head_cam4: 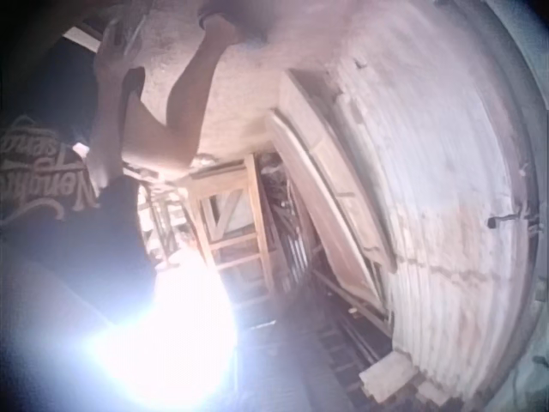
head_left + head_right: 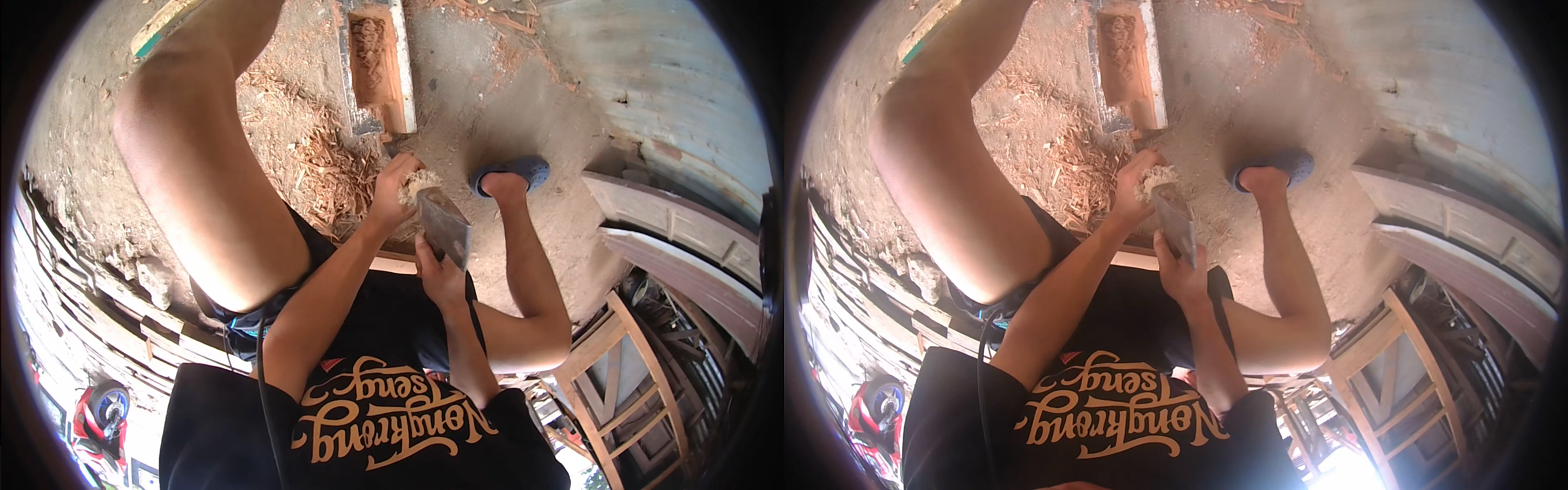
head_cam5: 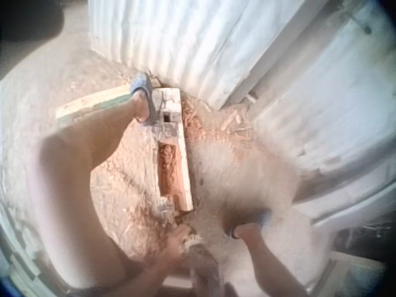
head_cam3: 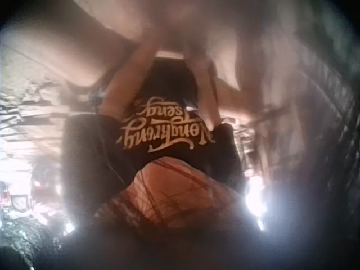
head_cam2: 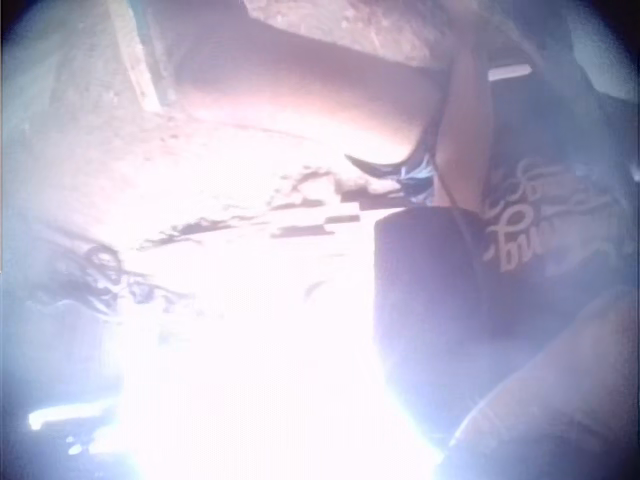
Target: The person sits on the ground and uses a chisel and a hammer to carve a piece of wood. They repeatedly strike the chisel to remove wood shavings and occasionally clear the debris by hand.
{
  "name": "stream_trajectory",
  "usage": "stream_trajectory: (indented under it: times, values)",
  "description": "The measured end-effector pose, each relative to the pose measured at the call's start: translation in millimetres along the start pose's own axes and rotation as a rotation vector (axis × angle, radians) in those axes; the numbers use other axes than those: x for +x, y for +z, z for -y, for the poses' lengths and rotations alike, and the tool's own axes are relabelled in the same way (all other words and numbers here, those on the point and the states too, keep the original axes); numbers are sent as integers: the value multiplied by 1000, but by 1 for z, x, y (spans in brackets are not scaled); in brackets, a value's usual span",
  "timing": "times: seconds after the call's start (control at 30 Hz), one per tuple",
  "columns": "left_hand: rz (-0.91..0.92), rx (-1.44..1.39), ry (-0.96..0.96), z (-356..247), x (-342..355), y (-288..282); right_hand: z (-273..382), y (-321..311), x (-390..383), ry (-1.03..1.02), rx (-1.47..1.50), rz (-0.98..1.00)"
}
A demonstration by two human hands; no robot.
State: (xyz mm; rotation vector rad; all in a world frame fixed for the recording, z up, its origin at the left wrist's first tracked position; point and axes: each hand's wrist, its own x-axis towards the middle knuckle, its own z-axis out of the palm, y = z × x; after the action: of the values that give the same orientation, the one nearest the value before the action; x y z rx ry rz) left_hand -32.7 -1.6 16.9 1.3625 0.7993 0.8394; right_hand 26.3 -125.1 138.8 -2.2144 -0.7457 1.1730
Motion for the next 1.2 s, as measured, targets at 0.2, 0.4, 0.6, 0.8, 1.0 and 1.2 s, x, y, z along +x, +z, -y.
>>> stream_trajectory:
  times: [0.2, 0.4, 0.6, 0.8, 1.0, 1.2]
  values:
    - [22, 64, 106, 3, 4, -1, 48, 1, -2, -119, 542, -204]
    - [-10, 54, 96, -1, 5, 6, -6, -5, 14, -43, -53, -72]
    - [-1, 72, 65, 0, 3, 7, -31, -9, -3, -73, -104, -191]
    - [-69, 100, 135, -4, 4, 15, -33, -1, 6, -144, -76, -287]
    - [-71, 189, 151, 0, 10, 14, -39, 15, 12, -99, -53, -269]
    - [-23, 96, 118, 0, 8, 13, -28, 11, 7, -423, -44, -486]
